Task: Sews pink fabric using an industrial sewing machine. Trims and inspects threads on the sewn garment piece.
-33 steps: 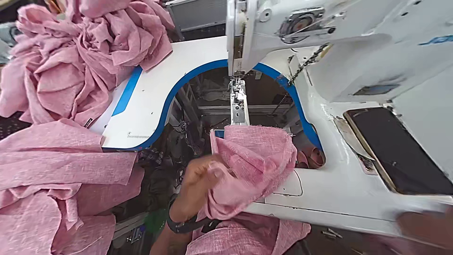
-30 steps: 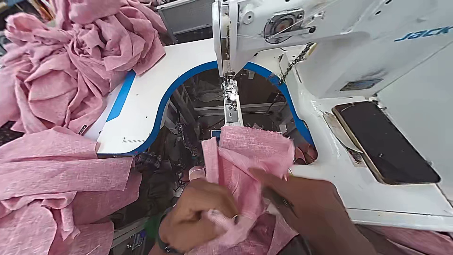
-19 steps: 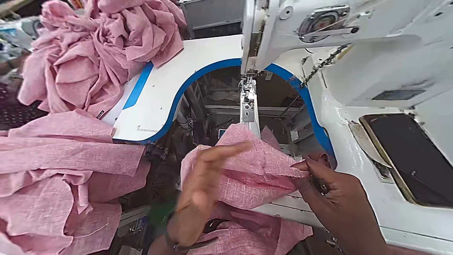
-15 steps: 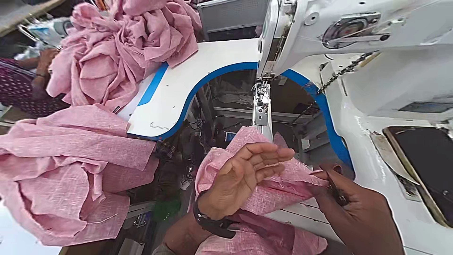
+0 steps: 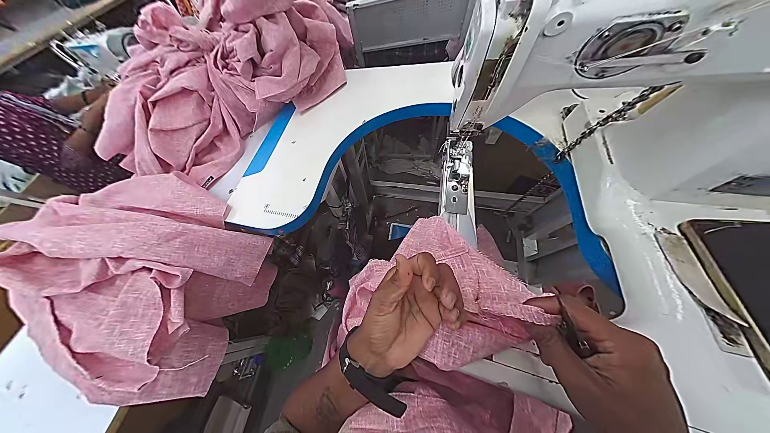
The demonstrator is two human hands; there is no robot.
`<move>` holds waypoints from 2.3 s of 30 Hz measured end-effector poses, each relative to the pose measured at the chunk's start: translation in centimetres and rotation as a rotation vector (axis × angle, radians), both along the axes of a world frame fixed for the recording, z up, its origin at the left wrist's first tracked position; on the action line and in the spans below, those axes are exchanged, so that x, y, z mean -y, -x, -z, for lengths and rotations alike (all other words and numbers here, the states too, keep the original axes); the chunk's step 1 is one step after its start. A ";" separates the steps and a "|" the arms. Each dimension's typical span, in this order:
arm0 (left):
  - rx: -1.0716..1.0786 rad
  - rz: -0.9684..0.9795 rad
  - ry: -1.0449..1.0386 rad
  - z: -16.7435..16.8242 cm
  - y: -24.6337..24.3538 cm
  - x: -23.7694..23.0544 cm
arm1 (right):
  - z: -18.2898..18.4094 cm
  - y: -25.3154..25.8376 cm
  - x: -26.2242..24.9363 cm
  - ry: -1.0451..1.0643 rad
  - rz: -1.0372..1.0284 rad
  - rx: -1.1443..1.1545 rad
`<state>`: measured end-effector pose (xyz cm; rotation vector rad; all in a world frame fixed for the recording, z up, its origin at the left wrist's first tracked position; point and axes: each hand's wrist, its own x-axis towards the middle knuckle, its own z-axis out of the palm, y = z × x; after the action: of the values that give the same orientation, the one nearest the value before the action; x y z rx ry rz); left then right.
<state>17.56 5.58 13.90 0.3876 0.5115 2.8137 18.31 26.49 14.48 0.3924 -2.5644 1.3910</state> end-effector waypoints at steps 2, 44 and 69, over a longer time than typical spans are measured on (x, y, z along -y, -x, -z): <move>0.002 0.010 -0.010 0.1 0.0 0.0 | 0.1 0.0 0.0 0.001 0.007 0.007; -0.358 -0.687 1.483 0.4 1.2 3.1 | 0.2 -1.6 3.8 0.320 -0.145 -0.260; -0.275 -0.258 1.152 0.3 1.7 2.4 | 0.3 0.2 3.5 -0.144 0.259 -0.413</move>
<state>15.87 3.22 13.60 0.4425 2.1512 2.1419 18.15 22.96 14.19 0.3163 -2.2810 0.9281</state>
